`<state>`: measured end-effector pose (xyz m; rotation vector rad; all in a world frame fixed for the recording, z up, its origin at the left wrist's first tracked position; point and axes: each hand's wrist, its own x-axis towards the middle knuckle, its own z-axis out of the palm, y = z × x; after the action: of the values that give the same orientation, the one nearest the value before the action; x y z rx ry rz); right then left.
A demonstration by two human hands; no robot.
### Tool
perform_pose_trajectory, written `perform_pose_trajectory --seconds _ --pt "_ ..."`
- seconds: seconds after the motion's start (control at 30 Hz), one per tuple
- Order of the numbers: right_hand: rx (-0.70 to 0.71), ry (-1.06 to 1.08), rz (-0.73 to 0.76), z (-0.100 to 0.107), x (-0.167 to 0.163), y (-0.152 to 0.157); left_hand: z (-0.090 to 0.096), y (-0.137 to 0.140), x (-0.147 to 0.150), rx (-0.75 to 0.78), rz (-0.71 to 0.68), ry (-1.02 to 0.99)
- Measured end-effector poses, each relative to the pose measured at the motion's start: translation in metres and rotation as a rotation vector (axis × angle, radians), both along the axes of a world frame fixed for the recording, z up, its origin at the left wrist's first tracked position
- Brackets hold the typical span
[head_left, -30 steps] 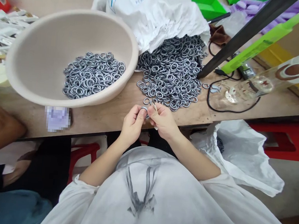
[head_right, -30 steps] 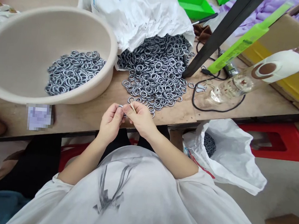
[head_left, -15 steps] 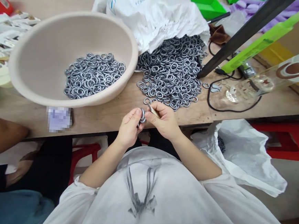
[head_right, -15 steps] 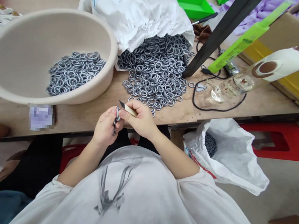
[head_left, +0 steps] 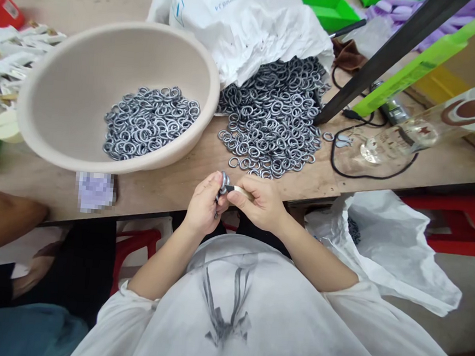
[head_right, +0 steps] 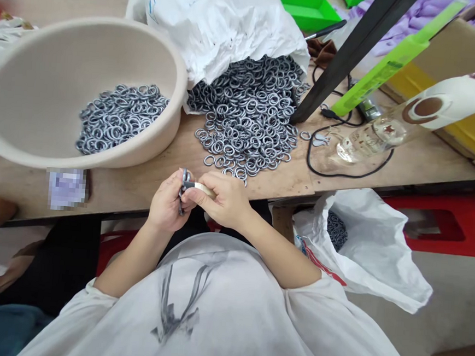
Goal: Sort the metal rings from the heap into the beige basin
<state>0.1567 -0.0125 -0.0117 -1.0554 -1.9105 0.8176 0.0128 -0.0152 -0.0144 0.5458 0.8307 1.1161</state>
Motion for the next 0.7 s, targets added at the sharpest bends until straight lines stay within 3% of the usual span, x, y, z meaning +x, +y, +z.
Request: perform_pose_trajectory --seconds 0.1,0.23,0.3,0.47,0.7 --pt "-0.098 -0.004 -0.003 -0.006 0.002 0.007 0.0 -0.003 0.0 0.034 -0.027 0.004" --pt "-0.215 0.103 -0.147 -0.012 0.009 0.019 0.002 -0.006 -0.002 0.129 -0.117 0.029" --pt "-0.171 0.126 -0.136 -0.009 0.012 0.018 0.001 -0.006 -0.003 0.142 -0.115 0.048" --pt "0.022 -0.041 0.072 0.009 0.01 0.005 -0.004 -0.003 -0.005 0.107 -0.08 0.097" --pt "0.059 -0.097 0.109 0.014 0.012 0.001 -0.007 -0.004 -0.009 0.141 -0.103 0.141"
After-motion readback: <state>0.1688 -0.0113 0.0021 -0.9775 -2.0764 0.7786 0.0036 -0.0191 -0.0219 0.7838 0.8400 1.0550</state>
